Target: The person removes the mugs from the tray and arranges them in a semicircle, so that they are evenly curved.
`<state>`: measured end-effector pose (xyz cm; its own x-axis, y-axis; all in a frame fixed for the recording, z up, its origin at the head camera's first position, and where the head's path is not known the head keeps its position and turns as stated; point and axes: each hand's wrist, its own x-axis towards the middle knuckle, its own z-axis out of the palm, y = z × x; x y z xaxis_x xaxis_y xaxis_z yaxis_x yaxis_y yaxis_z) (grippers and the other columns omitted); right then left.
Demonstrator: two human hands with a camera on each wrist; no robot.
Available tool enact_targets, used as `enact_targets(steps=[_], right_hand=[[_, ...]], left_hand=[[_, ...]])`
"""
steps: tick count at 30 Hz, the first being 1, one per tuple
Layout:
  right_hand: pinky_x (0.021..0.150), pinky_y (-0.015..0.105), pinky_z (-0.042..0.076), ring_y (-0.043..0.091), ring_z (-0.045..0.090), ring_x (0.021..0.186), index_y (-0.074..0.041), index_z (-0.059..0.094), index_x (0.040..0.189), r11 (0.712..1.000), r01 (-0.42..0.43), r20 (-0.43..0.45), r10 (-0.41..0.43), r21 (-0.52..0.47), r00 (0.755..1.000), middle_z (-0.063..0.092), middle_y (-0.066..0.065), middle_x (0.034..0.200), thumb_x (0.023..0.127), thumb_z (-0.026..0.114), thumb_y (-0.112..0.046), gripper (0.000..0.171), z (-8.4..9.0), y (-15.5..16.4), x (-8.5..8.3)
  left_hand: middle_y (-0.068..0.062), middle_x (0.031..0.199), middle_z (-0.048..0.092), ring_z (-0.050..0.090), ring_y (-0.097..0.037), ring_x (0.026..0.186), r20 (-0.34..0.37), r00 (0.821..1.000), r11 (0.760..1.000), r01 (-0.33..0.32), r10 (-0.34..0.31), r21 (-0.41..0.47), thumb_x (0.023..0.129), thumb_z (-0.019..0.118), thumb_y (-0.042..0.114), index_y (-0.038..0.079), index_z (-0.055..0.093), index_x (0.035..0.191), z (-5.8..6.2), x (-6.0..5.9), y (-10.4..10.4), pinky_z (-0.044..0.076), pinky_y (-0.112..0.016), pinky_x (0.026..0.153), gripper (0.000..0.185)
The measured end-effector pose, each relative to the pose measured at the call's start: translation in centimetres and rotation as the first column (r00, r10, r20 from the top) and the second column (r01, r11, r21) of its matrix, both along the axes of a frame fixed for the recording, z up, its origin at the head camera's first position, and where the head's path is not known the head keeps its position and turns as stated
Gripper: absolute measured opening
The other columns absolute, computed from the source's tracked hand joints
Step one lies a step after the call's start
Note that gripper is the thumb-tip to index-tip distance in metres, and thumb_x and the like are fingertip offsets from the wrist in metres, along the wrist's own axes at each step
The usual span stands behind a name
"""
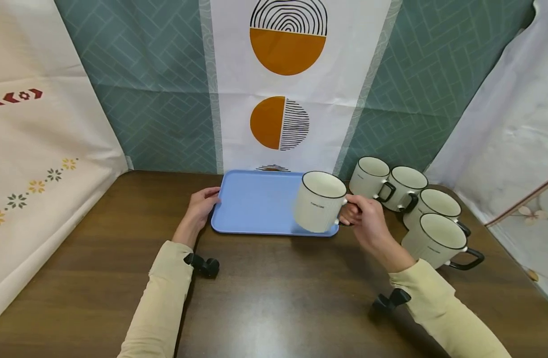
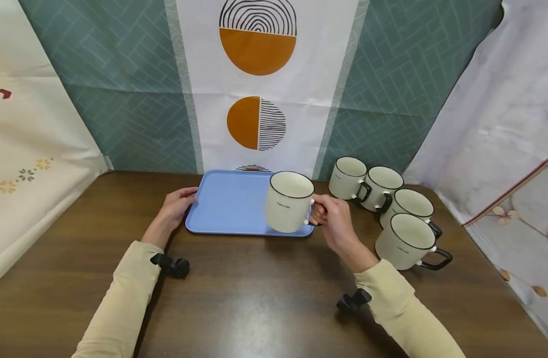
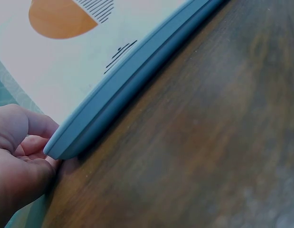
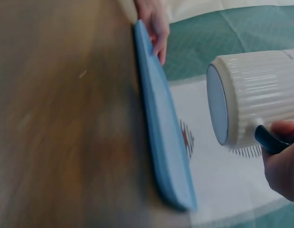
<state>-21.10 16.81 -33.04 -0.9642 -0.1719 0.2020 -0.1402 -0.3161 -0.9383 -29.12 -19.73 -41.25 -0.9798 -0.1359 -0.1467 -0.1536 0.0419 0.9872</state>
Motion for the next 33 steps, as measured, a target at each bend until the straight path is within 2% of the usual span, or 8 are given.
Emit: enact_targets(steps=[6, 12, 15, 17, 23, 26, 29, 33], right_hand=[[0.051, 0.031, 0.019, 0.020, 0.013, 0.048, -0.004, 0.028, 0.057, 0.998, -0.013, -0.055, 0.016, 0.054, 0.998, 0.013, 0.005, 0.052, 0.097, 0.033, 0.004, 0.041, -0.7, 3.7, 1.9], [0.055, 0.035, 0.017, 0.022, 0.011, 0.049, -0.003, 0.029, 0.060, 0.996, -0.024, -0.078, 0.030, 0.084, 0.996, 0.013, 0.007, 0.054, 0.100, 0.030, 0.002, 0.040, -1.1, 7.1, 3.6], [0.056, 0.036, 0.016, 0.022, 0.011, 0.047, -0.001, 0.028, 0.062, 0.994, -0.056, -0.102, 0.065, 0.093, 0.993, 0.013, 0.007, 0.054, 0.102, 0.028, 0.002, 0.040, -1.5, 8.9, 4.4], [0.055, 0.036, 0.017, 0.021, 0.012, 0.046, -0.001, 0.028, 0.063, 0.990, -0.108, -0.124, 0.118, 0.088, 0.985, 0.013, 0.007, 0.054, 0.102, 0.025, 0.004, 0.039, -2.0, 10.1, 4.7], [0.056, 0.037, 0.020, 0.020, 0.014, 0.047, -0.002, 0.027, 0.065, 0.940, -0.323, -0.154, 0.337, 0.107, 0.929, 0.015, 0.005, 0.055, 0.100, 0.013, 0.010, 0.039, -3.1, 12.9, 5.2], [0.058, 0.038, 0.021, 0.022, 0.018, 0.050, -0.001, 0.030, 0.066, 0.916, -0.371, -0.150, 0.392, 0.153, 0.907, 0.016, 0.005, 0.056, 0.098, 0.012, 0.013, 0.039, -3.6, 14.2, 5.4], [0.060, 0.039, 0.023, 0.026, 0.024, 0.055, 0.001, 0.031, 0.069, 0.874, -0.435, -0.172, 0.473, 0.218, 0.864, 0.021, 0.008, 0.059, 0.096, 0.009, 0.017, 0.038, -4.1, 15.6, 5.6], [0.065, 0.039, 0.028, 0.030, 0.035, 0.068, 0.004, 0.034, 0.075, 0.818, -0.499, -0.131, 0.550, 0.287, 0.825, 0.030, 0.014, 0.069, 0.097, 0.012, 0.017, 0.034, -4.4, 17.6, 6.0]], left_hand=[[-0.024, 0.143, 0.042, 0.040, -0.029, 0.132, 0.000, 1.000, 1.000, 0.003, -0.003, -0.004, 0.095, 0.049, -0.005, -0.006, 0.044, 0.141, -0.1, 0.0, -0.4, 0.033, -0.037, 0.108, 0.045], [-0.025, 0.143, 0.041, 0.039, -0.029, 0.132, 0.004, 1.000, 1.000, 0.005, -0.005, 0.000, 0.096, 0.047, -0.005, -0.007, 0.041, 0.141, 0.1, 0.3, -1.0, 0.032, -0.037, 0.109, 0.046], [-0.025, 0.143, 0.041, 0.038, -0.030, 0.132, 0.002, 1.000, 1.000, 0.004, -0.004, 0.000, 0.096, 0.047, -0.006, -0.008, 0.041, 0.142, 0.0, 0.4, -0.8, 0.032, -0.037, 0.109, 0.046], [-0.025, 0.143, 0.041, 0.038, -0.029, 0.133, 0.009, 1.000, 1.000, 0.004, -0.004, 0.003, 0.096, 0.047, -0.006, -0.007, 0.041, 0.142, -0.2, 0.4, -0.7, 0.032, -0.037, 0.109, 0.046], [-0.025, 0.143, 0.041, 0.038, -0.029, 0.132, 0.019, 1.000, 1.000, 0.005, -0.005, 0.017, 0.096, 0.047, -0.006, -0.008, 0.041, 0.141, -0.6, 0.4, -0.5, 0.032, -0.037, 0.109, 0.046], [-0.026, 0.143, 0.041, 0.038, -0.030, 0.131, 0.003, 1.000, 1.000, 0.009, -0.010, 0.020, 0.096, 0.046, -0.007, -0.009, 0.041, 0.141, -0.6, 0.4, -0.3, 0.032, -0.038, 0.109, 0.046], [-0.026, 0.143, 0.041, 0.038, -0.030, 0.131, 0.007, 1.000, 1.000, 0.013, -0.014, 0.026, 0.096, 0.046, -0.007, -0.009, 0.041, 0.141, -0.7, 0.4, 0.0, 0.032, -0.037, 0.109, 0.046], [-0.026, 0.142, 0.041, 0.038, -0.030, 0.131, 0.005, 1.000, 0.999, 0.023, -0.024, 0.032, 0.095, 0.046, -0.007, -0.009, 0.041, 0.141, -0.7, 0.4, 0.5, 0.032, -0.037, 0.109, 0.045]])
